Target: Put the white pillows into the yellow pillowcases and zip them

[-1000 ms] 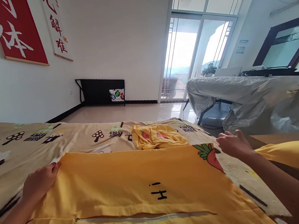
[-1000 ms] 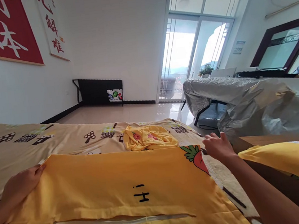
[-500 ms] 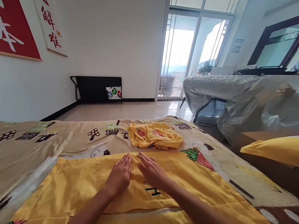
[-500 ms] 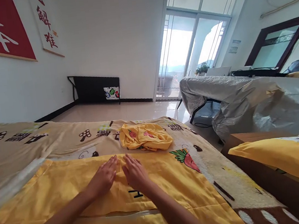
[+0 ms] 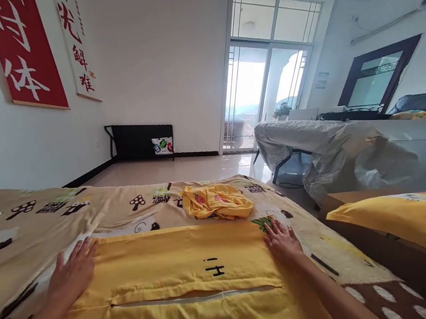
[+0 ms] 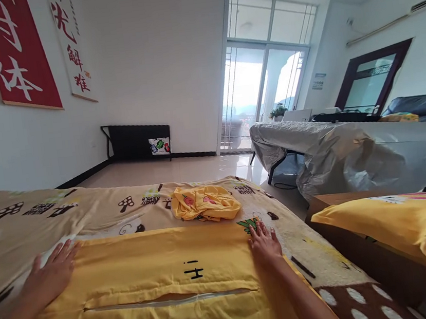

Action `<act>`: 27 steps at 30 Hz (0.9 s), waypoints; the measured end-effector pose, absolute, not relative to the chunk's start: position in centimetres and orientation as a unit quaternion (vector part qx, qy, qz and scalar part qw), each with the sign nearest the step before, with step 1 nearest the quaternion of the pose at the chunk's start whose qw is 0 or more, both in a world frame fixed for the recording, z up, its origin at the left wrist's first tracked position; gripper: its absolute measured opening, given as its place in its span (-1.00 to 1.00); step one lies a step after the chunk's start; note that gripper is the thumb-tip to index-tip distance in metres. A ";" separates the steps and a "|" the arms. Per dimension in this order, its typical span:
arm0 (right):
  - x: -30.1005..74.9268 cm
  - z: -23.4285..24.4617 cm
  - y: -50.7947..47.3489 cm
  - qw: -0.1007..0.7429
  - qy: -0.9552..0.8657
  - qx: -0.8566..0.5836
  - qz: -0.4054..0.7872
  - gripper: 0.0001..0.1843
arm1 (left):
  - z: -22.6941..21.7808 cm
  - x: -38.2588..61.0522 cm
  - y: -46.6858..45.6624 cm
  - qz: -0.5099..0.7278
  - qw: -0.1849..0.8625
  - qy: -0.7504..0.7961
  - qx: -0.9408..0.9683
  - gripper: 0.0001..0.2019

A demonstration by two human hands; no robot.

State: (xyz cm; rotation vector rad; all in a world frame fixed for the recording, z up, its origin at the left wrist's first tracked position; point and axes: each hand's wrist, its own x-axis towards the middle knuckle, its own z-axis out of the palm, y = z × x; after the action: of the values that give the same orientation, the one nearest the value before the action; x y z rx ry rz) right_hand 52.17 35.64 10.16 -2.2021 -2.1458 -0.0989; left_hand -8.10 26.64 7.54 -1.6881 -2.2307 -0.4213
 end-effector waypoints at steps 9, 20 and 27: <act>29.7 9.8 32.8 0.122 -0.838 -0.527 0.072 -0.43 | 9.9 15.9 30.4 -0.043 -0.028 -0.675 -0.736 -0.42; 36.3 7.9 36.8 0.087 -0.820 -0.553 0.117 -0.33 | 7.3 7.9 32.2 -0.067 -0.036 -0.718 -0.692 -0.39; 51.0 7.8 36.6 0.032 -0.704 -0.710 -0.010 -0.34 | 6.0 -6.2 29.1 -0.071 0.027 -0.807 -0.585 -0.40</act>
State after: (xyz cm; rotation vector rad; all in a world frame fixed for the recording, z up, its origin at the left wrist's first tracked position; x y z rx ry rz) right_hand 51.01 36.58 7.83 -2.1852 -2.1671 -0.0309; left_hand -6.17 29.11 6.02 -1.8077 -2.4941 -0.2197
